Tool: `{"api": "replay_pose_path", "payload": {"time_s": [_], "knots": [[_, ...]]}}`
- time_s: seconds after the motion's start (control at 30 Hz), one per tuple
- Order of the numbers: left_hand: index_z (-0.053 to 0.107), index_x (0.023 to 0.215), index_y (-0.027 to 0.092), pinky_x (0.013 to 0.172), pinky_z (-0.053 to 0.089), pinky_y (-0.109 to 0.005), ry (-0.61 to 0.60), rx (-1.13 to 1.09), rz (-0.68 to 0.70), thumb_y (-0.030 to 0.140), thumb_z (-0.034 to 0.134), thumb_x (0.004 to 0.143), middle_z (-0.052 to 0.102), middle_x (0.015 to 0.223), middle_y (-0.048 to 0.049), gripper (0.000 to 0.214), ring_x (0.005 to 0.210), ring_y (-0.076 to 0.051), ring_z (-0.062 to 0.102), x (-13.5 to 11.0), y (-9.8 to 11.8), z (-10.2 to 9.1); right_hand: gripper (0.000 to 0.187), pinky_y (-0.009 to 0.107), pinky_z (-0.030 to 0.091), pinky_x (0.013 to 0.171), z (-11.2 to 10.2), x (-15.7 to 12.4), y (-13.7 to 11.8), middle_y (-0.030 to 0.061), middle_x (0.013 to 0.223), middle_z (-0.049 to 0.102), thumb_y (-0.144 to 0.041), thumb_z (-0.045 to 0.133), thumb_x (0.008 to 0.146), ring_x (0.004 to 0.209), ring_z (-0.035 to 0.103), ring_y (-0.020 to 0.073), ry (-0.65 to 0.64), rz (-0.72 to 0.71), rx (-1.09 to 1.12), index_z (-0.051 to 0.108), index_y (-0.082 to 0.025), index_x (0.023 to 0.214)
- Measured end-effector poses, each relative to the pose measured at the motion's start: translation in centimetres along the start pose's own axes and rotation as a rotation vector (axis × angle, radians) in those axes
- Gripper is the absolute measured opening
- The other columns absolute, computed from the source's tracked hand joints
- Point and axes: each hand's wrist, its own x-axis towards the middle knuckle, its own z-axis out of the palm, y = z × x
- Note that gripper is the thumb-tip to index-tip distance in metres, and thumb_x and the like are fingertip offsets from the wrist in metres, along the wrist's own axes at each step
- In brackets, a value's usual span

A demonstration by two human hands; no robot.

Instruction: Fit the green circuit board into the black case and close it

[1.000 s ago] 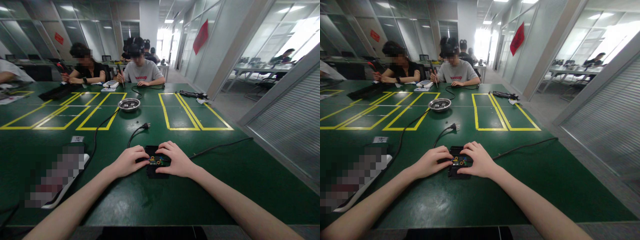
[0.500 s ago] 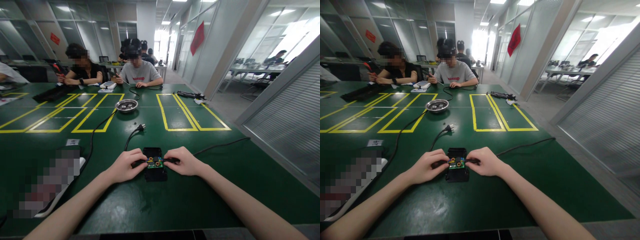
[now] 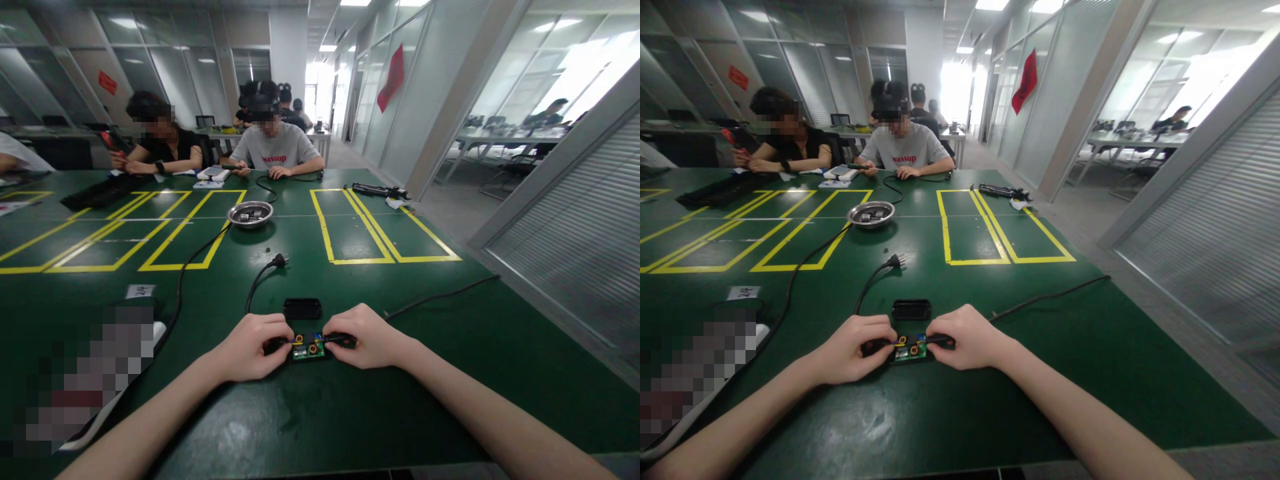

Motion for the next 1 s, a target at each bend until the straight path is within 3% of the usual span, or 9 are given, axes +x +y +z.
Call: {"api": "replay_pose_path", "payload": {"time_s": [0.27,0.57,0.67,1.0], "knots": [[0.073,0.088,0.017,0.055,0.041,-0.02,0.015,-0.049,-0.006,0.017,0.056,0.094,0.067,0.078,-0.002,0.018,0.061,-0.011,0.061,0.07,-0.06,-0.15,0.013,0.023,0.036,0.056,-0.12,0.11,-0.01,0.0008,0.073,0.07,-0.017,0.059,0.092,0.056,0.057,0.0107,-0.018,0.017,0.021,0.07,-0.018,0.087],[0.073,0.085,0.017,0.056,0.042,-0.021,0.035,-0.043,-0.059,0.018,0.06,0.094,0.068,0.073,-0.0012,0.016,0.062,-0.012,0.062,0.13,0.28,-0.21,0.015,0.025,0.037,0.057,-0.04,0.05,0.39,0.0009,0.071,0.068,-0.021,0.062,0.094,0.06,0.06,0.0127,0.013,-0.05,-0.035,0.072,-0.018,0.082],[0.073,0.085,0.017,0.06,0.044,-0.022,0.032,-0.038,-0.017,0.018,0.059,0.096,0.07,0.074,-0.0018,0.017,0.064,-0.013,0.063,0.17,0.37,-0.33,0.013,0.026,0.039,0.059,-0.06,0.15,0.3,0.0012,0.071,0.068,-0.02,0.064,0.091,0.063,0.061,0.014,0.014,-0.055,-0.054,0.071,-0.019,0.081],[0.071,0.087,0.018,0.06,0.042,-0.022,-0.012,-0.041,-0.015,0.019,0.058,0.098,0.067,0.077,-0.0015,0.018,0.065,-0.013,0.063,-0.06,0.21,-0.24,0.003,0.023,0.043,0.06,0.16,0.12,0.24,0.0006,0.073,0.067,-0.017,0.069,0.086,0.063,0.06,0.0127,0.039,0.005,0.11,0.069,-0.018,0.084]]}}
